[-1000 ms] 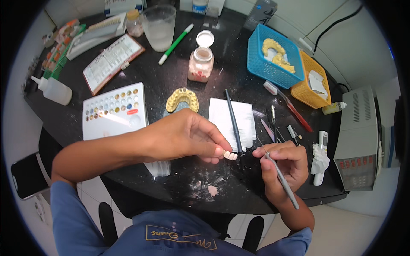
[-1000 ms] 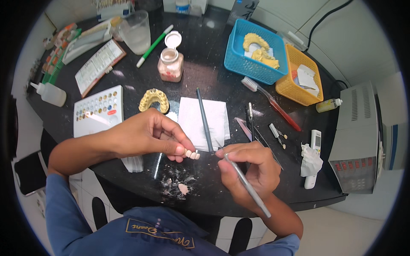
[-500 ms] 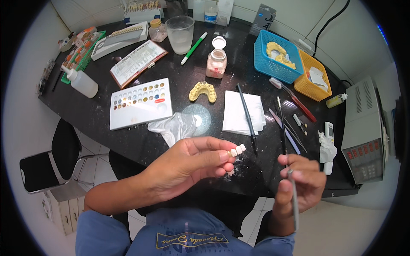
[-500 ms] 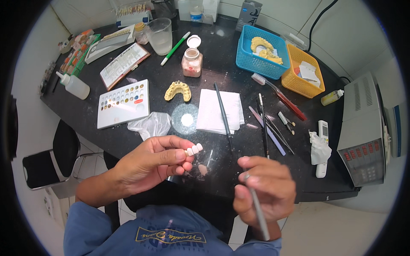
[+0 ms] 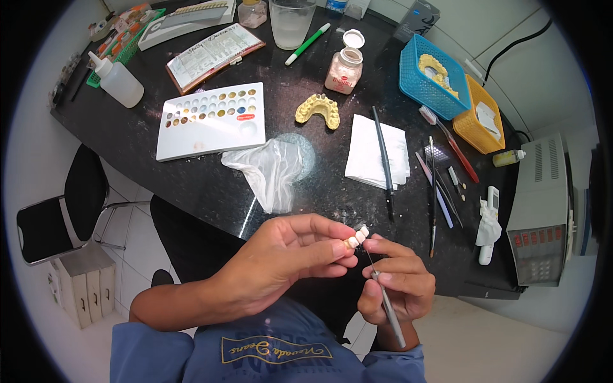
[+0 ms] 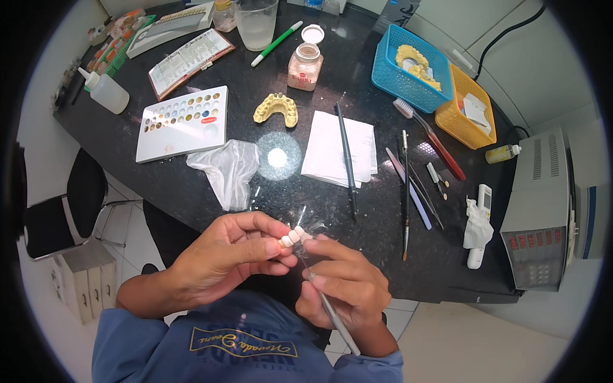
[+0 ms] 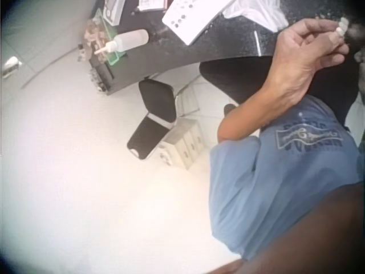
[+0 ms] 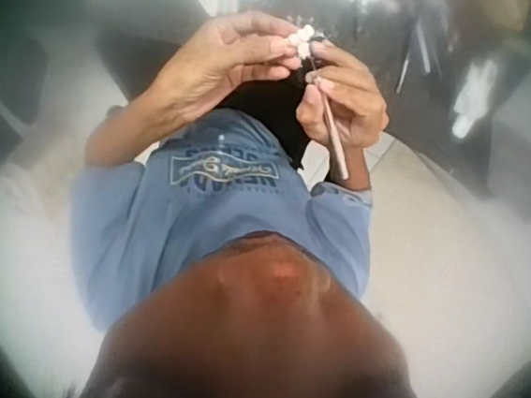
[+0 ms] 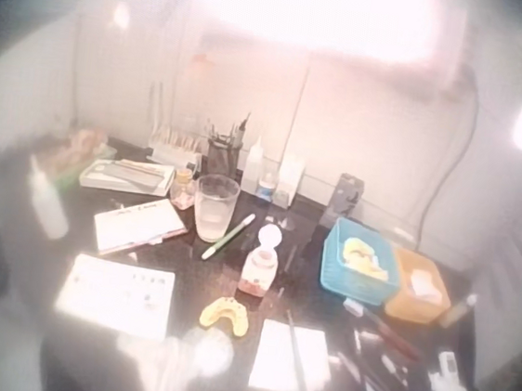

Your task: The person is working on a small dental prosthesis, likely a partial denture or bridge, using a fine brush to apply a pink material and a metal tool to shape it. They are seated at a workbench with various dental tools, a color palette, and a yellow dental cast visible. The person repeatedly applies material and refines the shape of the prosthesis.

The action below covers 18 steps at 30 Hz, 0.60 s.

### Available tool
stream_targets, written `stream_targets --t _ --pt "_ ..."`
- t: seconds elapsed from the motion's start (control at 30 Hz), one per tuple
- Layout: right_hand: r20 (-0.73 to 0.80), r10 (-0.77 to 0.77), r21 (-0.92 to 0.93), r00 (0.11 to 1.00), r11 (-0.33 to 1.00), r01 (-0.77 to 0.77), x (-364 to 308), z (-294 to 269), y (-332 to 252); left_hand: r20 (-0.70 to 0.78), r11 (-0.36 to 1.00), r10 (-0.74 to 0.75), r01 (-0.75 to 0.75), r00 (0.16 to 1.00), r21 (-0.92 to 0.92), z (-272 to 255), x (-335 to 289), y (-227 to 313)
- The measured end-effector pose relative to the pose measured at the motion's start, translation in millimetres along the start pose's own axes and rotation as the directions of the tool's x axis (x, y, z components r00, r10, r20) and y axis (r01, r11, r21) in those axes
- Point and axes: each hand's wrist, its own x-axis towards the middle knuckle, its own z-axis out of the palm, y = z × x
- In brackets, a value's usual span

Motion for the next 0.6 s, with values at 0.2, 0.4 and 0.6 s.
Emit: stream_targets --t 0.2,0.4,0.6 --pt "-0.085 0.057 0.078 0.995 0.996 -0.05 -2.6 4.7 2.7 -0.004 0.999 0.013 -0.013 1.0 -0.04 0.8 3.6 -2.0" --pt "-0.081 0.074 0.092 0.994 0.993 -0.067 -2.1 4.9 4.8 -0.006 0.999 -0.002 0.002 1.0 -0.032 1.6 4.6 -0.3" --pt "-0.065 0.104 0.087 0.993 0.991 -0.098 -0.4 3.8 3.4 -0.014 1.0 -0.004 0.003 1.0 -0.023 1.8 5.5 -0.6"
